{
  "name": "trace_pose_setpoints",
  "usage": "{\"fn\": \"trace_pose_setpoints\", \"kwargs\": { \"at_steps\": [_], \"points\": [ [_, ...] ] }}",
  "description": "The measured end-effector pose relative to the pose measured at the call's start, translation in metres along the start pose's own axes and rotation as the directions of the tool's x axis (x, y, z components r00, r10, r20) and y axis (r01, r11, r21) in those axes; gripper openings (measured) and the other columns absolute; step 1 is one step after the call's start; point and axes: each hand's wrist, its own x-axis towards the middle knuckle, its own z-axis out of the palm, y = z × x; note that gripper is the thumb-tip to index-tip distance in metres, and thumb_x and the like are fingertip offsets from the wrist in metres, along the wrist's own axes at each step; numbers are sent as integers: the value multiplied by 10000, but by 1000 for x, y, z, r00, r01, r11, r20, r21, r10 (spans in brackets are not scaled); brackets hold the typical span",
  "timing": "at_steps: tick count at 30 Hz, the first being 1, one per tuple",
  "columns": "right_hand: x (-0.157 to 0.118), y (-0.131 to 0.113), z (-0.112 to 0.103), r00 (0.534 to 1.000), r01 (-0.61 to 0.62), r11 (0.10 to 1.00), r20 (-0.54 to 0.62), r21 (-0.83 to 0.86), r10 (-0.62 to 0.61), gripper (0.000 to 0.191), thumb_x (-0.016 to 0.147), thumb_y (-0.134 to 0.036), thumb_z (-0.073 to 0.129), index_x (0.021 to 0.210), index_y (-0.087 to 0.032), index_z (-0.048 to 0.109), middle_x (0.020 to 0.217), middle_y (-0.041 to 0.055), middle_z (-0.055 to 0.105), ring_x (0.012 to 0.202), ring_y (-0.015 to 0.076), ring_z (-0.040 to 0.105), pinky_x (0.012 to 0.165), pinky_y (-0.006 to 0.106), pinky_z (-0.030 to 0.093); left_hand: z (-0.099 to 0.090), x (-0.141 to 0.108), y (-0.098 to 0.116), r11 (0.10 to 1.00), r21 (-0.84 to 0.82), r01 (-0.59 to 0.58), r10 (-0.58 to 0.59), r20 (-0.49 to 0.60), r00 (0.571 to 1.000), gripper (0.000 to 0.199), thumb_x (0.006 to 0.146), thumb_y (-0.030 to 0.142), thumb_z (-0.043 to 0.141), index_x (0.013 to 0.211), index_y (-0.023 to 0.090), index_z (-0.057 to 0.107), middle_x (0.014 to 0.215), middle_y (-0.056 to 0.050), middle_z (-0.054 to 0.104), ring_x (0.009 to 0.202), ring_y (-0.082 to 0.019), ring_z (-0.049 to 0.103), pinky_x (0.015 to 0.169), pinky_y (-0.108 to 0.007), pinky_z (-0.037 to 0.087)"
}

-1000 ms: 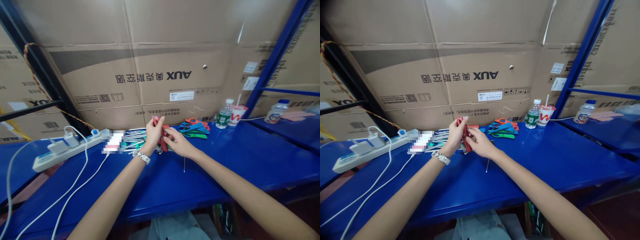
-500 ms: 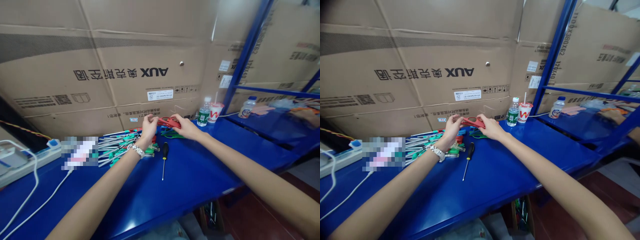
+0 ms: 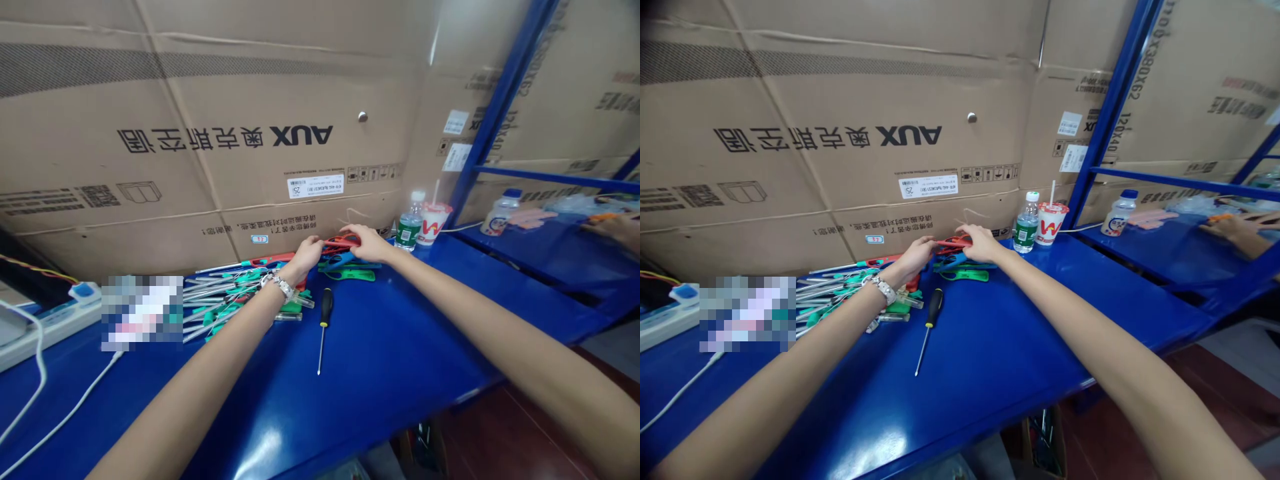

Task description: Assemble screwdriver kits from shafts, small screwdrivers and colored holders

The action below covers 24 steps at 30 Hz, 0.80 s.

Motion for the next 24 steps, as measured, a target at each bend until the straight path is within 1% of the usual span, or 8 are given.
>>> {"fn": "trace_pose_setpoints", "kwargs": {
  "at_steps": [4,5,6,9,12,15,20,24],
  "points": [
    [-7,-13,1,997,44,999,-68,-24,-45,488,762,-65,572,1228,-182,661,1244,126,677,1181,307,603,1035,482,453,-21,-21,22,994,108,-7,9,-17,1000,171,766,42,637,859,171,701,994,-95,725,1058,-245,656,1032,-358,432],
    [-7,-20,4,995,66,998,-70,-22,-67,450,784,-74,561,1205,-186,670,1227,122,682,1171,302,601,1025,480,452,-30,-31,30,989,138,-46,48,-13,999,173,785,55,634,879,180,709,1025,-84,726,1062,-235,651,1036,-342,428],
    [-6,-28,9,994,93,996,-61,-18,-94,408,805,-85,555,1178,-193,680,1208,116,691,1159,298,601,1017,479,448,-41,-44,37,963,223,-152,148,34,988,165,819,91,626,920,188,712,1042,-78,726,1044,-232,654,1014,-339,444],
    [4,-55,27,982,181,983,49,-15,-181,312,855,-126,566,1123,-212,700,1169,96,724,1146,300,605,1009,499,426,-78,-84,51,796,470,-382,328,196,924,131,887,190,604,943,212,721,1001,-73,724,974,-246,652,945,-346,477],
    [24,-78,48,956,208,976,225,-64,-189,297,833,-144,641,1111,-209,724,1169,119,736,1181,346,597,1023,545,397,-113,-116,48,579,643,-501,373,337,865,148,906,209,577,962,222,713,1016,-90,695,1007,-274,635,957,-400,474],
    [47,-92,64,925,177,979,356,-99,-131,276,768,-135,727,1025,-229,762,1117,117,756,1144,352,633,1032,540,395,-138,-127,36,446,687,-573,350,456,818,203,937,199,541,1064,226,697,1153,-112,680,1118,-292,618,1013,-452,450],
    [74,-100,74,891,127,985,450,-117,-61,160,734,-264,817,887,-244,774,941,79,782,1004,305,699,988,461,439,-149,-123,24,267,734,-624,279,561,779,244,976,201,502,1160,225,661,1280,-122,645,1210,-306,589,1034,-498,443],
    [81,-105,74,864,108,983,504,-152,-17,212,695,-306,844,853,-197,754,936,96,778,1002,313,695,952,402,442,-149,-123,25,219,742,-634,281,574,769,227,991,192,487,1151,211,646,1264,-112,641,1193,-290,590,1019,-495,468]
  ]
}}
